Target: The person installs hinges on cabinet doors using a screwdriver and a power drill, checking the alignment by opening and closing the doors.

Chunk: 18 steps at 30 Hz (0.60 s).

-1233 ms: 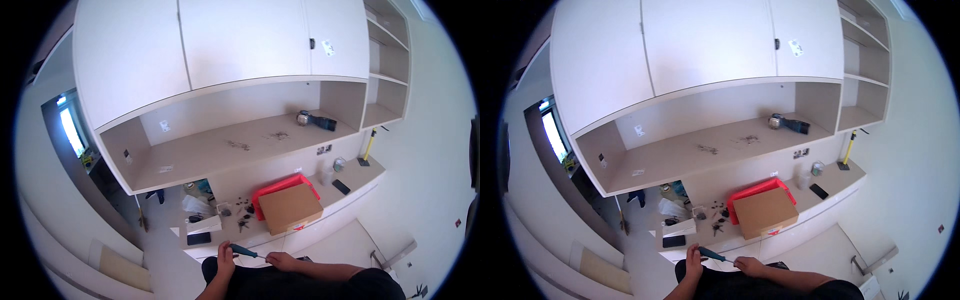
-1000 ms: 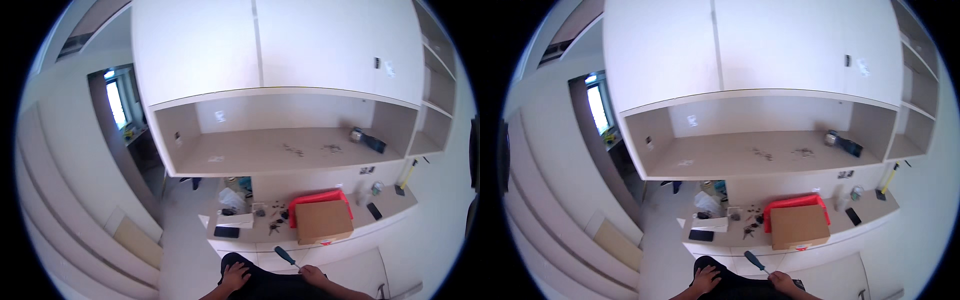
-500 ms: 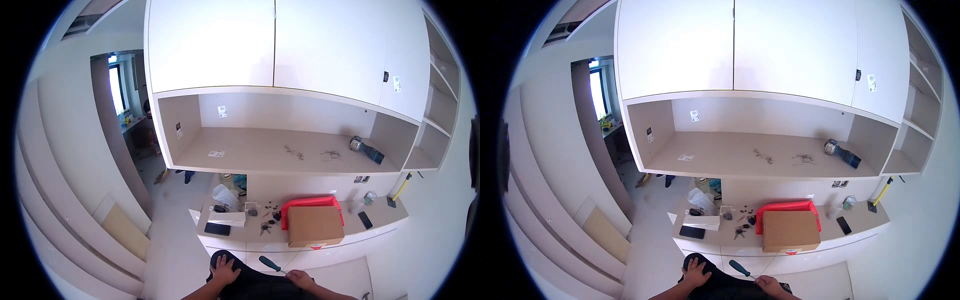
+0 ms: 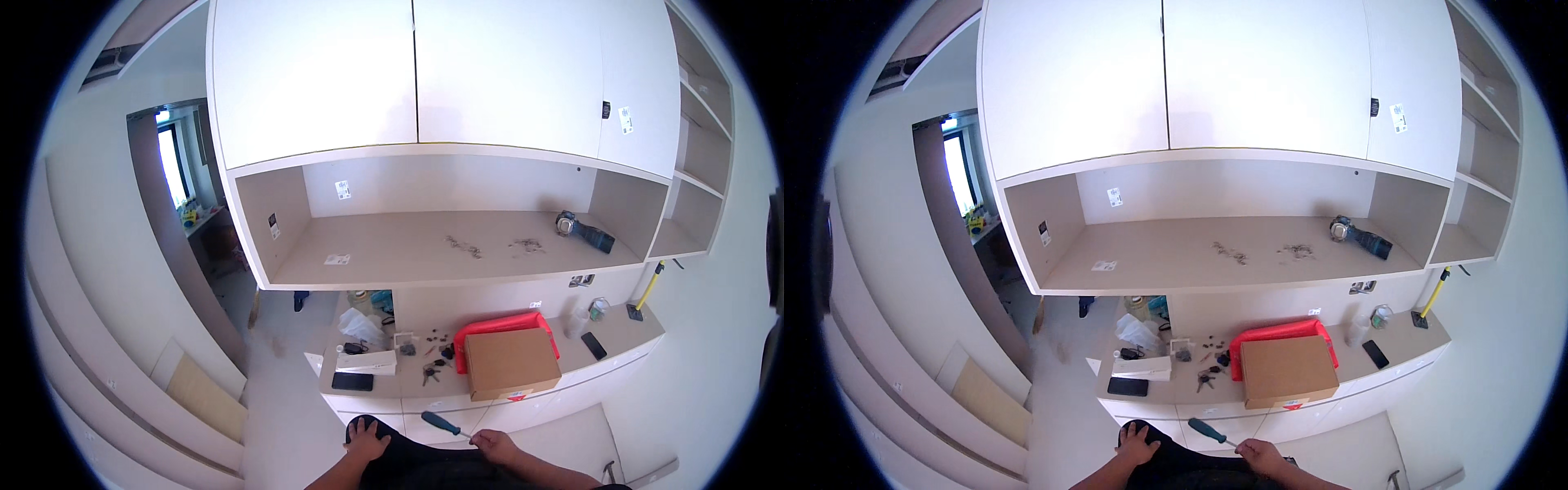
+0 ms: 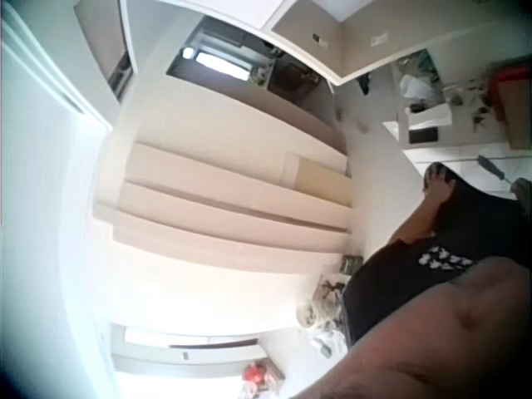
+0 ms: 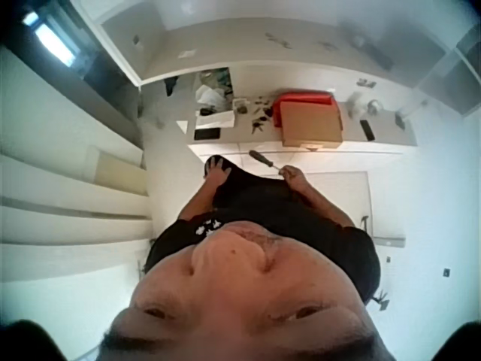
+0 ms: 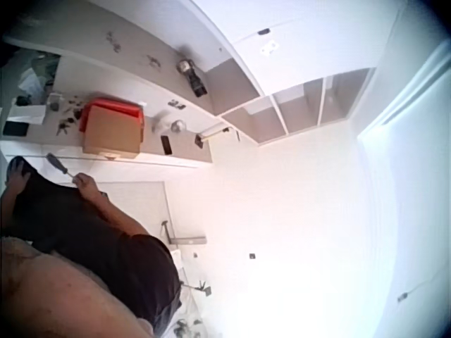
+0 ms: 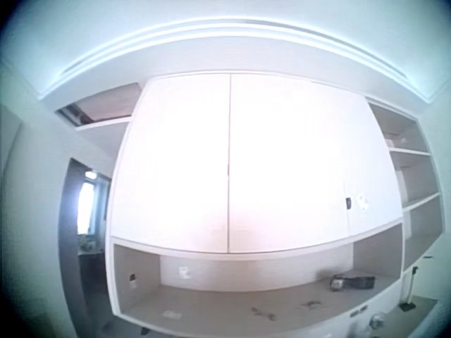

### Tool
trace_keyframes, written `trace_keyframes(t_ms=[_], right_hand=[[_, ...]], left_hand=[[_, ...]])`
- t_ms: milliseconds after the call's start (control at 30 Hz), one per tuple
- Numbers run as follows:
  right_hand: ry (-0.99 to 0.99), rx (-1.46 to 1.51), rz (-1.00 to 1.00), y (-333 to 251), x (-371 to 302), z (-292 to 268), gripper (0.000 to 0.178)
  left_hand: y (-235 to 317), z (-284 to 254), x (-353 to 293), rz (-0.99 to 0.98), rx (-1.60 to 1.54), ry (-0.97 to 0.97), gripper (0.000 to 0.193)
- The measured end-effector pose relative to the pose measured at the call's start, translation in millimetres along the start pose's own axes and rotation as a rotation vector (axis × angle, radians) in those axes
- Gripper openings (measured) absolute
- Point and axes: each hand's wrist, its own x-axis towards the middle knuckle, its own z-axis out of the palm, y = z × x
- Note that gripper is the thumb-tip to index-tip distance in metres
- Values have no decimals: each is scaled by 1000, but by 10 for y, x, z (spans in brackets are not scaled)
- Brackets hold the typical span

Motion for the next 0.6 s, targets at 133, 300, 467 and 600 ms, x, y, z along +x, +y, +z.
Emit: trace_keyframes(t_ms=[133,300,467,600], right_hand=[[0,492,-137,-337,40,-277,20],[50,323,-193,-874,8,-401,22],[68,195,-109,-440,105,-72,28],[13,227,7,-661,39,-116,29]], left_hand=[[2,25,43,20,5,4,82],[-132,141,125,73,31,65,82],[76,41,-84,109,96,209,69],[60,59,-192,154,73,122,78]])
